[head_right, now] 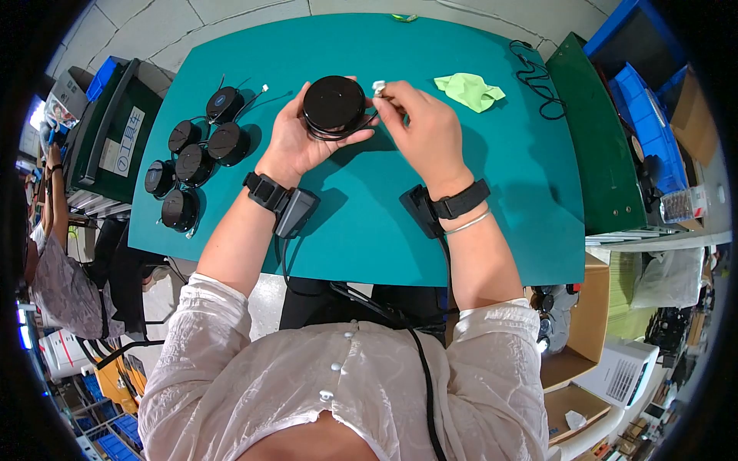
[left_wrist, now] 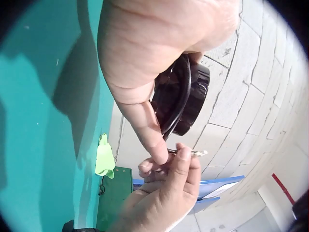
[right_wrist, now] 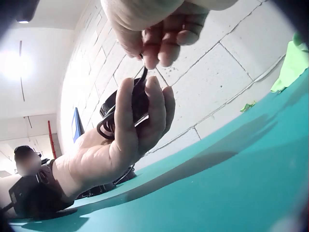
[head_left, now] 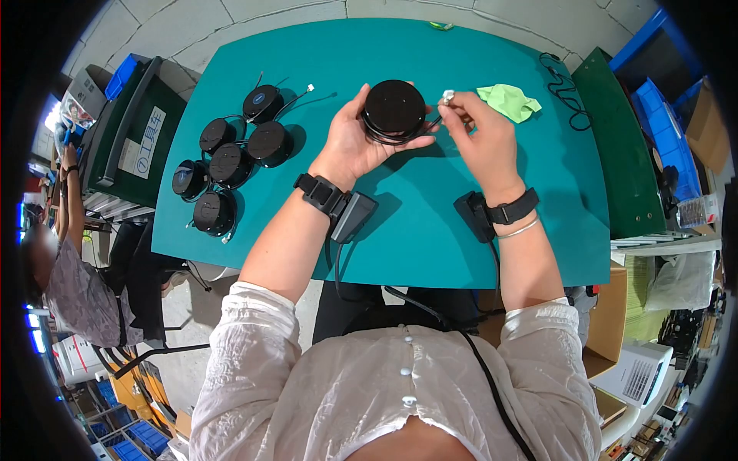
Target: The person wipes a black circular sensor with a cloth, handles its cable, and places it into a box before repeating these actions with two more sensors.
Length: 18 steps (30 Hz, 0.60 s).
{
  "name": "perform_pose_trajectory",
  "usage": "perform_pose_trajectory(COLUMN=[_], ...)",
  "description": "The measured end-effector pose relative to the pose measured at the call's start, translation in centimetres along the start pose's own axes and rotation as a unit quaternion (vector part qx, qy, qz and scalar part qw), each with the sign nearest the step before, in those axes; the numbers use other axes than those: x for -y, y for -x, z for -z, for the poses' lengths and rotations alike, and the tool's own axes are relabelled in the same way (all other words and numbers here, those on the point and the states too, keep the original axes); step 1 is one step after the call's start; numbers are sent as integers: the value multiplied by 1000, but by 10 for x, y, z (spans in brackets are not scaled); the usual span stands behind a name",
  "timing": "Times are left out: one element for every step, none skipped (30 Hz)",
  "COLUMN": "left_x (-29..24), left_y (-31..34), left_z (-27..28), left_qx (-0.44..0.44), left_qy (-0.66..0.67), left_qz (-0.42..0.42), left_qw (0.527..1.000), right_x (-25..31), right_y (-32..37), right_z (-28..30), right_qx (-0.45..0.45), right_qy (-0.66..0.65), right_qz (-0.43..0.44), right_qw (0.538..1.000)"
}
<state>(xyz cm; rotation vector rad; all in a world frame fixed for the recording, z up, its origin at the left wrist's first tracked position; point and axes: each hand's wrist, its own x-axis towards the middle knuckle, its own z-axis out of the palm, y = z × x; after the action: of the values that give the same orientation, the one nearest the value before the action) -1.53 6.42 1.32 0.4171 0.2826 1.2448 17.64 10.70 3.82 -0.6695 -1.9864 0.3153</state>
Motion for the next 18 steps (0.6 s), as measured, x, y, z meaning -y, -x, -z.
perform_pose_trajectory(left_x=[0, 0, 0, 1, 4, 6, 8, 12, 14, 17, 19, 20, 20, 21, 21, 21, 21, 22], left_y=[0, 1, 2, 1, 1, 0, -2, -5, -5, -5, -5, -6, -6, -6, -4, -3, -4, -5], left_z=[-2, -4, -5, -6, -7, -8, -5, 2, 1, 0, 0, 0, -1, -2, -5, -6, -4, -3], left_qx=[0, 4, 8, 9, 11, 13, 14, 22, 29, 22, 21, 23, 25, 25, 10, -6, -7, -9], left_qy=[0, -11, -21, -22, -42, -62, -61, -87, -113, -101, -100, -115, -130, -129, -140, -151, -151, -162], left_qz=[0, 5, 11, 10, 12, 14, 13, 14, 14, 1, 0, -8, -16, -16, -17, -19, -20, -34], left_qw=[1000, 1000, 1000, 1000, 999, 998, 998, 996, 993, 995, 995, 993, 991, 991, 990, 988, 988, 986], right_x=[-1, -5, -11, -15, -16, -17, -18, -16, -12, -10, -12, -14, -15, -14, -4, 2, 1, -1], right_y=[1, 2, 3, 3, 4, 4, 3, 2, 1, 1, 2, 3, 3, 4, 2, 1, 3, 8], right_z=[-1, -3, -5, -6, -7, -7, -8, -7, -5, -5, -6, -8, -8, -8, -6, -7, -11, -17], right_qx=[11, 11, 23, 34, 34, 49, 66, 67, 84, 100, 102, 102, 101, 102, 123, 145, 146, 164], right_qy=[-24, -24, -69, -113, -113, -134, -155, -155, -110, -66, -66, -84, -101, -101, -113, -126, -127, -129], right_qz=[-82, -82, -143, -204, -203, -223, -242, -240, -246, -252, -252, -248, -244, -244, -231, -217, -216, -202], right_qw=[996, 996, 987, 972, 972, 964, 956, 956, 959, 960, 960, 960, 959, 959, 959, 957, 957, 957])
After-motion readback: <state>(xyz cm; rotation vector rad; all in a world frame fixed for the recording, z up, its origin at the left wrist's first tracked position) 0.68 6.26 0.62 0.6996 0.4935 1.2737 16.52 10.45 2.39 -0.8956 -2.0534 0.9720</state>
